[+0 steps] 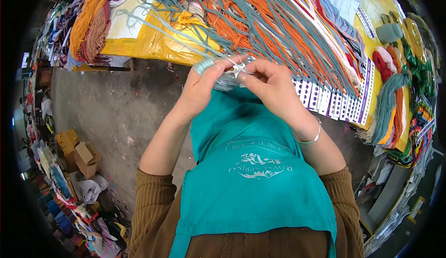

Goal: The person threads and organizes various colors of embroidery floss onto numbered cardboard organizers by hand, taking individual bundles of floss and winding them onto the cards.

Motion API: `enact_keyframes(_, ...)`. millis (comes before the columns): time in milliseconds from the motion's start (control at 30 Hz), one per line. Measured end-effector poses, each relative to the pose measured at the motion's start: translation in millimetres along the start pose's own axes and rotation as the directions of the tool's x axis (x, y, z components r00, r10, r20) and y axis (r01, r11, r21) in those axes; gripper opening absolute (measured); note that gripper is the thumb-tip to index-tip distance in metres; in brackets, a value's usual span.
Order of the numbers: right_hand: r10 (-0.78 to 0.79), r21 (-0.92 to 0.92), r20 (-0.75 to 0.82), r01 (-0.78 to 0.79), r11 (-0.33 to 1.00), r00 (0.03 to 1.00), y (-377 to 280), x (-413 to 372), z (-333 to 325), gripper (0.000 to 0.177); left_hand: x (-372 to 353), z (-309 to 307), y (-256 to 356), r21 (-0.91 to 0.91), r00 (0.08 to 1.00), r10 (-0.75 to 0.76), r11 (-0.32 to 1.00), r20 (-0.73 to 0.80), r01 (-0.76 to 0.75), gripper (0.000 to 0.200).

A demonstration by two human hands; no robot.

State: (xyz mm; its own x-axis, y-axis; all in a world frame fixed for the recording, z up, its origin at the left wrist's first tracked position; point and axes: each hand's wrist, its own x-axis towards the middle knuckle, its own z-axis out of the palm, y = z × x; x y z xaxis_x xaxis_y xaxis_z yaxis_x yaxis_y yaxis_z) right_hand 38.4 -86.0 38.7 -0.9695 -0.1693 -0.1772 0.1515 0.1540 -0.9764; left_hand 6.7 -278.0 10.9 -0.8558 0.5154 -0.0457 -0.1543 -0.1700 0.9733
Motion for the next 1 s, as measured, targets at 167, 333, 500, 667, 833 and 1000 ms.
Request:
enact_keyframes(167,-0.120,0.668,-0.257,0.266,0.695,0.959,-14,-12,-44,0.012,-26,-78,15,-0.915,0.993,-0.106,0.403,-0.041,0.005,0.026)
enact_keyframes(333,-0.152,0.728,-0.345,0.366,0.579,0.926,-4,-43,-216,0.018,-97,-219,35,-0.677,0.828,-0.094,0.630,-0.553,-0.381,0.029)
enact_keyframes(500,-0.071,0.043,-0.955,0.370,0.928,0.290,6,-128,-466,0.004,-202,-333,51,-0.233,0.273,-0.097,0.817,-0.957,-0.527,0.017)
enact_keyframes(667,-0.448,-0.449,-0.893,-0.129,0.884,0.038,-32,-148,-474,0.009,-195,-299,74,-0.130,0.300,0.019,0.874,-0.954,-0.468,0.018)
enact_keyframes(833,-0.471,-0.689,-0.586,-0.100,0.718,0.659,-43,-55,-262,0.017,-96,-165,28,-0.560,0.755,-0.154,0.766,-0.637,-0.317,0.022)
enact_keyframes(1000,-0.102,-0.003,0.173,0.104,0.995,0.980,3,-14,-103,0.026,-45,-34,-19,-0.714,0.955,-0.282,0.687,-0.090,0.136,0.033)
